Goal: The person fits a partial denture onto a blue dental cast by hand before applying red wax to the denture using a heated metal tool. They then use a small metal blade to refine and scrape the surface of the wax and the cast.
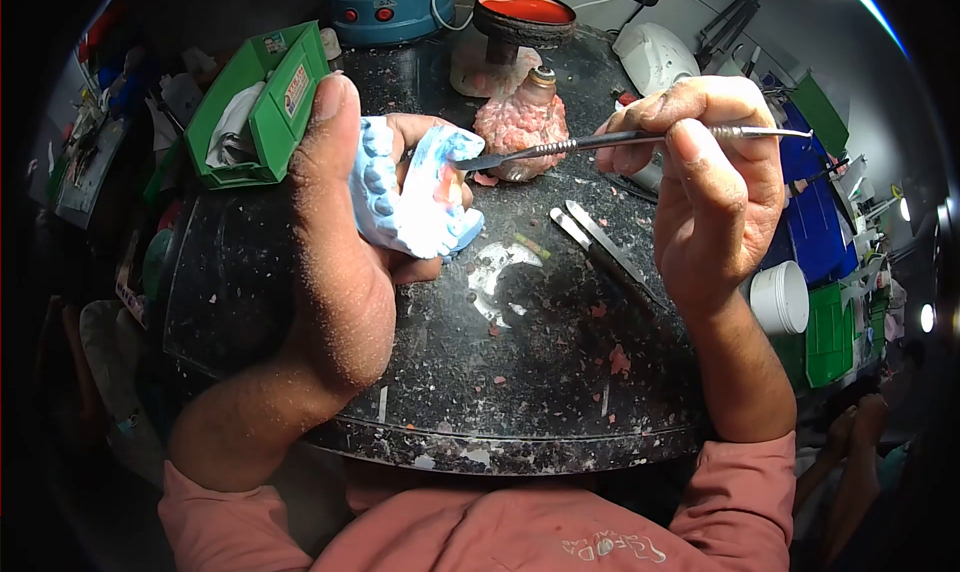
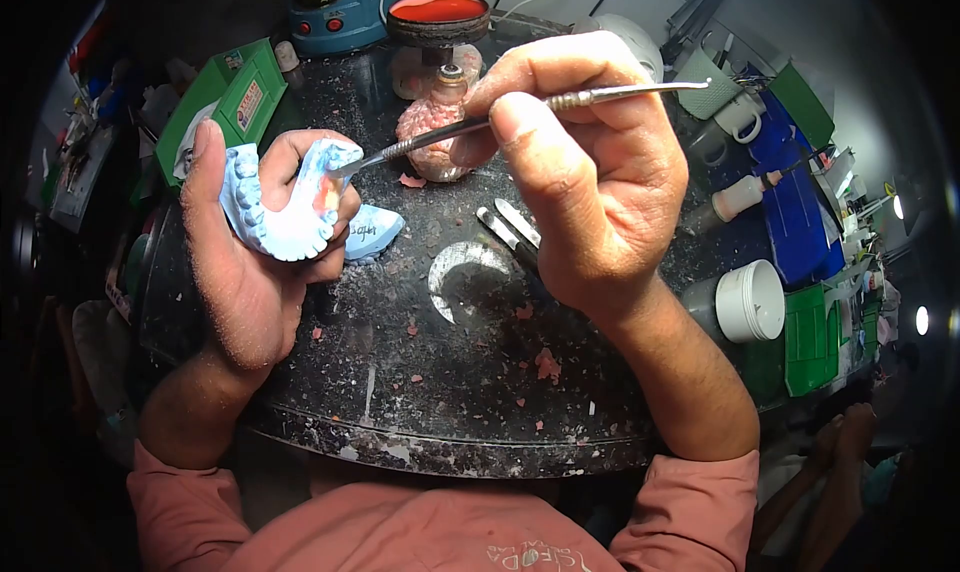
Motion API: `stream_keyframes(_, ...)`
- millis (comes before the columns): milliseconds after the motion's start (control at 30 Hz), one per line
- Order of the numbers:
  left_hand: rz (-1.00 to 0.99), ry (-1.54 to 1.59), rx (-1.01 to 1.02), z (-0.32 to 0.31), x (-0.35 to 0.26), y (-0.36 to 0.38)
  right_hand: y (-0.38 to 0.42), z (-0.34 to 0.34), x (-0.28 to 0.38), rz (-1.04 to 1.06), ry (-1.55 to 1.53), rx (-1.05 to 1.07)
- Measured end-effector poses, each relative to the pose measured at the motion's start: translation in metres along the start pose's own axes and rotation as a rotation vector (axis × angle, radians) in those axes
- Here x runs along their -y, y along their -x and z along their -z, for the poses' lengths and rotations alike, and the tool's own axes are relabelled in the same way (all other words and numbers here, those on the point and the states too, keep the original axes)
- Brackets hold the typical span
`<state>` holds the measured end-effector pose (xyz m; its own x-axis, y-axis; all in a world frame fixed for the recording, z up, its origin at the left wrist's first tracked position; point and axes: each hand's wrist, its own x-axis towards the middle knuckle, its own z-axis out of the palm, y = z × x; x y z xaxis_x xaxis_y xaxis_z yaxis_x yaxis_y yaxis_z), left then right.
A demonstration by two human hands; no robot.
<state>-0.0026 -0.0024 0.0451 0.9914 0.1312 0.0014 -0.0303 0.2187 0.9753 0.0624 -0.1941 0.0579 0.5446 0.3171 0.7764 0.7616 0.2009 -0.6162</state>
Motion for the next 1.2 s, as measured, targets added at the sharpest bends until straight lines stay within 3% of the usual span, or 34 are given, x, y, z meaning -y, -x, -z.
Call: stream_keyframes(1200,-0.007,0.001,0.031,0.002,-0.0022,0.0004,-0.0011,0.0021,-0.0094,-0.182,-0.226,0.009)
